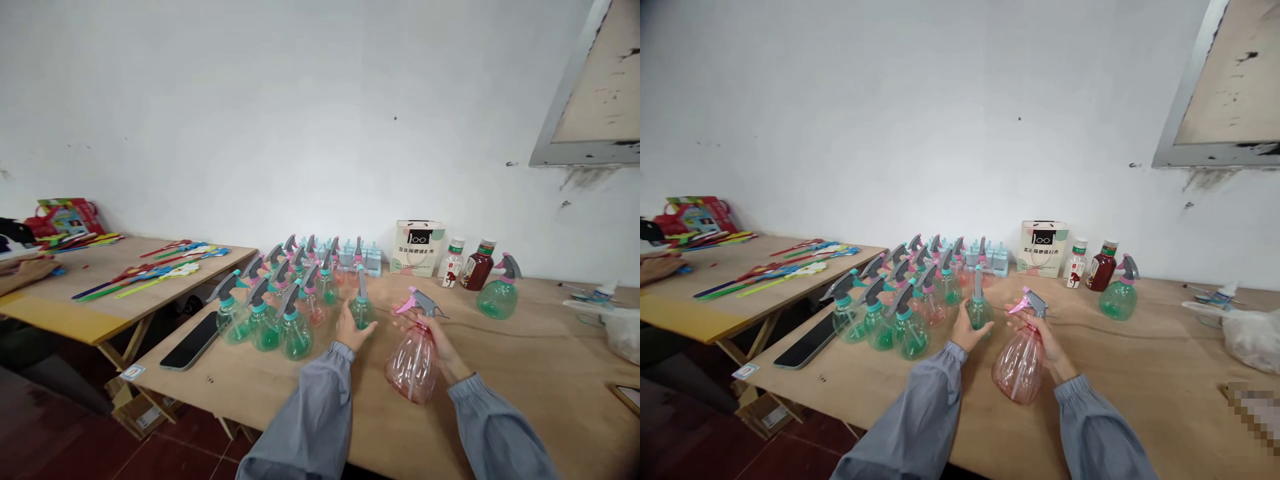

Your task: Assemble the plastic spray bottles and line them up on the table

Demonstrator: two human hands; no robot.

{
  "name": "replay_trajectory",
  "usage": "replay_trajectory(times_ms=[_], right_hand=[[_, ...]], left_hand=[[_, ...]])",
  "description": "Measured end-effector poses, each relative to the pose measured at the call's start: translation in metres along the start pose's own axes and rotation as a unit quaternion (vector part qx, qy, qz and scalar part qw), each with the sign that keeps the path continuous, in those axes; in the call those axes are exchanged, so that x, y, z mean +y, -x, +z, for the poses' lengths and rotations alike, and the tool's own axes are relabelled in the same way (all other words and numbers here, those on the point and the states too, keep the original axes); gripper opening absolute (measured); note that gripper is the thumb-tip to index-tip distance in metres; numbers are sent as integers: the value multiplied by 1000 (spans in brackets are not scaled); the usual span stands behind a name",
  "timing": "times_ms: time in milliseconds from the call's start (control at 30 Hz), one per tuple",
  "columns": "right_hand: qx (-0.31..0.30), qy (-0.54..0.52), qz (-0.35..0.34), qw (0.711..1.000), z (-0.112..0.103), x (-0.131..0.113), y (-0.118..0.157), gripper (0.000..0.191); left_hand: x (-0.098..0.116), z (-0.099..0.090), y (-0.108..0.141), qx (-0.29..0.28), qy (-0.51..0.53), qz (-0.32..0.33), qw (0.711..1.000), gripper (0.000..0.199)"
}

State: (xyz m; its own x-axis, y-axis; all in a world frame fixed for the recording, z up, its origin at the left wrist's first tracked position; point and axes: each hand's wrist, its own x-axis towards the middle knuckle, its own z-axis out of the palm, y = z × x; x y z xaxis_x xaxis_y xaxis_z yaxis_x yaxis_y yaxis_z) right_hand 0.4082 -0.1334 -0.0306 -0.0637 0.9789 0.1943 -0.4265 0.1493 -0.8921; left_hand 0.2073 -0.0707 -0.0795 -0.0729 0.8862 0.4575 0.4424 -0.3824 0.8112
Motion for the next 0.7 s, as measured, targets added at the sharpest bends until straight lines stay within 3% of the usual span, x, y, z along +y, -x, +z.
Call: replay_trajectory(times_ms=[200, 367, 533, 600, 700], right_hand=[[5, 30, 5, 1000, 5, -3, 5, 45], [17, 28, 3, 999, 9, -5, 7, 37], [86, 20, -36, 995, 8, -3, 4, 26], [103, 25, -38, 994, 7, -2, 4, 27], [78, 33, -19, 996, 8, -2, 5, 37]], left_hand=[[-4, -6, -2, -28, 14, 7, 999, 91], [-8, -6, -3, -34, 45, 21, 998, 95], [-8, -7, -4, -49, 45, 17, 998, 95], [-8, -7, -4, -45, 46, 18, 998, 94], [-8, -5, -4, -35, 46, 26, 998, 91]])
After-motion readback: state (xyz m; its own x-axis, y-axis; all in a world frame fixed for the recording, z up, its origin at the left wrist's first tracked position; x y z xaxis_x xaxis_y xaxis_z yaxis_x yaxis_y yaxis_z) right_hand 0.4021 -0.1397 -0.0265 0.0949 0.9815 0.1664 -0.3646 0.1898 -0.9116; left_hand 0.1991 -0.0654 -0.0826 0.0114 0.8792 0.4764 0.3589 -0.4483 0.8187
